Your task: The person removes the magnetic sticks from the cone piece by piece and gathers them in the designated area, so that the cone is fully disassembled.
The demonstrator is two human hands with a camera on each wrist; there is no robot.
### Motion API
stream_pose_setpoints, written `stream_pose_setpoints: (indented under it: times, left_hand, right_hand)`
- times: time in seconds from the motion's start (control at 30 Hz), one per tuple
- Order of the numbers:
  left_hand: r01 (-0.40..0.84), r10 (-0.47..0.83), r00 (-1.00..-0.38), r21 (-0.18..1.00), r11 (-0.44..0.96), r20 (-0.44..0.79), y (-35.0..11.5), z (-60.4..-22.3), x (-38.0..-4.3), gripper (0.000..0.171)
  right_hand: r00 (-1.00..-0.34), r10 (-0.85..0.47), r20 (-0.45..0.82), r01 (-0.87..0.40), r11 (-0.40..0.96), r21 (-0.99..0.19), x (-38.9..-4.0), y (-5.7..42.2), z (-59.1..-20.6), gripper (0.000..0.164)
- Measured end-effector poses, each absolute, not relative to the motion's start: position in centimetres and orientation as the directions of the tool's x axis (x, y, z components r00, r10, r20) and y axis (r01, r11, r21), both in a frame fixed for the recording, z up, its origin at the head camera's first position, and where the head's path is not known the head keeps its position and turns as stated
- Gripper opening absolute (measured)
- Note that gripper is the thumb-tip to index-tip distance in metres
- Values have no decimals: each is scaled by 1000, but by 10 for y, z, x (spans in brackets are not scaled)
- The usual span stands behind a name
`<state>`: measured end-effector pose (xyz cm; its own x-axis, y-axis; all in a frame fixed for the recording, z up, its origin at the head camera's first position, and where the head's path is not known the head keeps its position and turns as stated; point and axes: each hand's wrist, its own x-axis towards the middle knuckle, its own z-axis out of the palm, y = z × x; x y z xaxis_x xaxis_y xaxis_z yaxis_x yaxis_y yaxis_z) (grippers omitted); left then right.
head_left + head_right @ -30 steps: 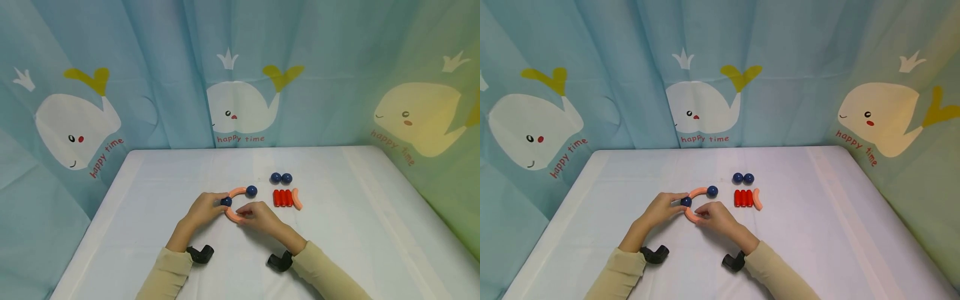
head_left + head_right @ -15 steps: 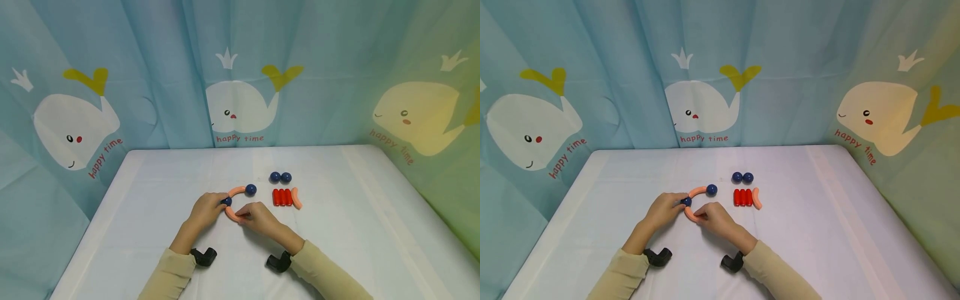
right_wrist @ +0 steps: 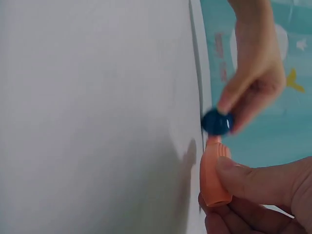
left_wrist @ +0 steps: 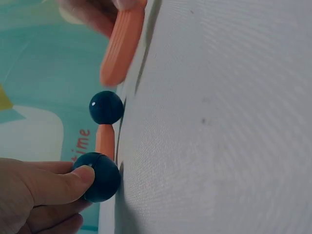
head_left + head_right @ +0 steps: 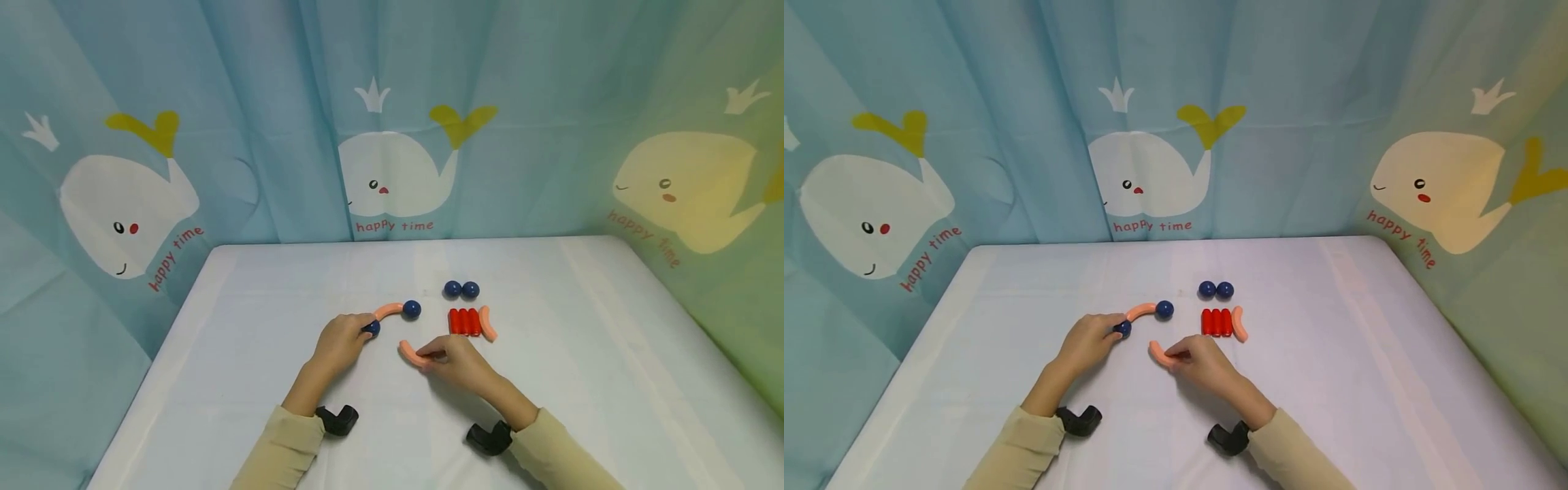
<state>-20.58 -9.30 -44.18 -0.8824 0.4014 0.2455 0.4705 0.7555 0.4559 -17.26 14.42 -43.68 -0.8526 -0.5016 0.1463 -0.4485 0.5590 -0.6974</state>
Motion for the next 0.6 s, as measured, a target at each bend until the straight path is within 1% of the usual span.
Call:
stream_pose_setpoints:
  times: [0.17, 0.23, 0.33, 0.6]
  left_hand:
    - [453, 388, -891, 430, 781, 235, -92, -442, -204, 29]
    - [453, 388, -892, 424, 784, 234, -92, -442, -204, 30]
    - [451, 389, -892, 424, 785, 229, -92, -441, -204, 31]
    - [438, 387, -899, 426, 791, 206, -91, -438, -203, 31]
  right_hand:
    - [-907, -405, 112, -361, 616, -700, -171, 170, -432, 20]
    - [-933, -348, 94, -311, 647, -696, -171, 178, -431, 22]
    - [-959, -263, 107, -261, 673, -692, -174, 191, -428, 23]
    - [-978, -134, 159, -207, 711, -673, -180, 224, -425, 21]
